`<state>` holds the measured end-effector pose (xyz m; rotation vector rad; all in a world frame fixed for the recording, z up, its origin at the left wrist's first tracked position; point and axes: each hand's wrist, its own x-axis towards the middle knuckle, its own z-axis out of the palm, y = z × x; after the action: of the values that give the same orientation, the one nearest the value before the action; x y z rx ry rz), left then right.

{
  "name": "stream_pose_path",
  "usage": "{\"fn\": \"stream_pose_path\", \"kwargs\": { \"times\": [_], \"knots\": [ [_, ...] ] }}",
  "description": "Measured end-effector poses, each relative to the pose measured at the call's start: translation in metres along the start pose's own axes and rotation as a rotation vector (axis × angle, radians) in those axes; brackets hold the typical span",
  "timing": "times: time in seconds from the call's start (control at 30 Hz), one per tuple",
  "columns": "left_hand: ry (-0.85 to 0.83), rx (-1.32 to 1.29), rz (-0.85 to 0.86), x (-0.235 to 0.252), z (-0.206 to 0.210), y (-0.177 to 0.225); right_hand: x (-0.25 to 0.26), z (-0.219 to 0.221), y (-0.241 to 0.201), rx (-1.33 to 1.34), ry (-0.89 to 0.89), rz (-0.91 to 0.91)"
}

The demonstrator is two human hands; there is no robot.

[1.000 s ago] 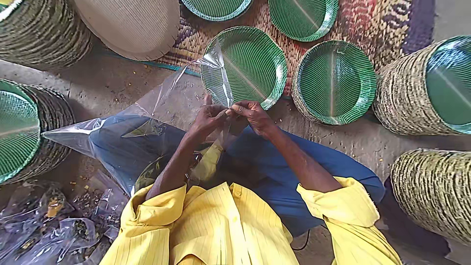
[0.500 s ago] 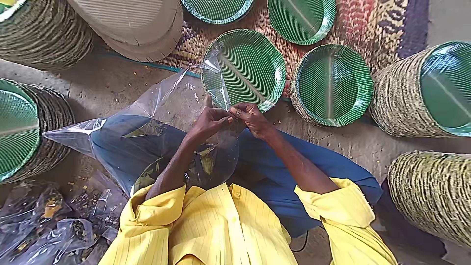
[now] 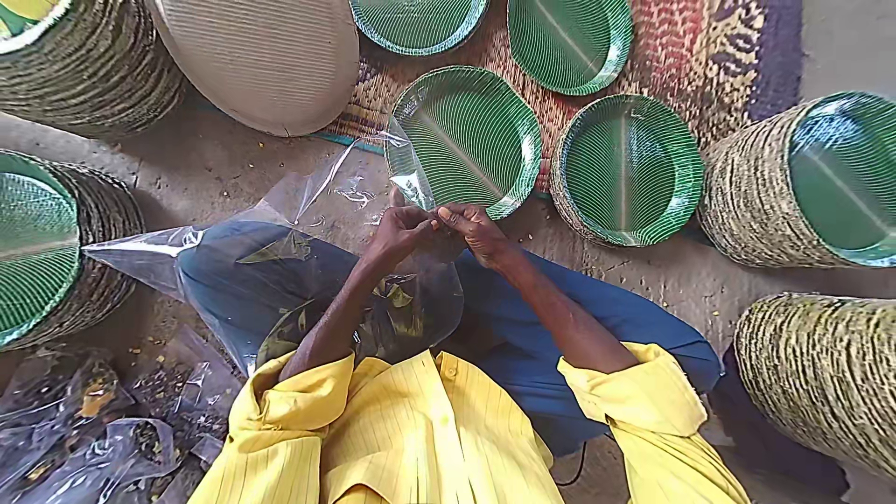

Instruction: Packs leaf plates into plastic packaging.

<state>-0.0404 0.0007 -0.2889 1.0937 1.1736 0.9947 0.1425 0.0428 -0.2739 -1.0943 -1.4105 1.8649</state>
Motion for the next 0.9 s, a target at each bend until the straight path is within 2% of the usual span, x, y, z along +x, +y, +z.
{"fn": "stream_pose_path", "kwargs": {
  "times": [0.17,0.37,0.77,0.9],
  "knots": [
    [0.050,0.012,-0.016,-0.0015,0.0022,0.0049,-0.0013,-0.0008,0.0008,-0.010,-0.027,-0.019],
    [0.065,-0.044,-0.004,0.0003,0.0007,-0.0015,-0.0015,-0.0035,0.0019,0.006,-0.050,0.040],
    [0.115,-0.115,-0.013,-0.0019,0.0014,0.0040,-0.0013,-0.0003,0.0018,-0.059,0.061,0.010],
    [0.081,-0.057,0.057,-0.0008,-0.0007,-0.0029,0.0002,0.0000,0.0046,-0.042,0.090,-0.016]
  ]
}}
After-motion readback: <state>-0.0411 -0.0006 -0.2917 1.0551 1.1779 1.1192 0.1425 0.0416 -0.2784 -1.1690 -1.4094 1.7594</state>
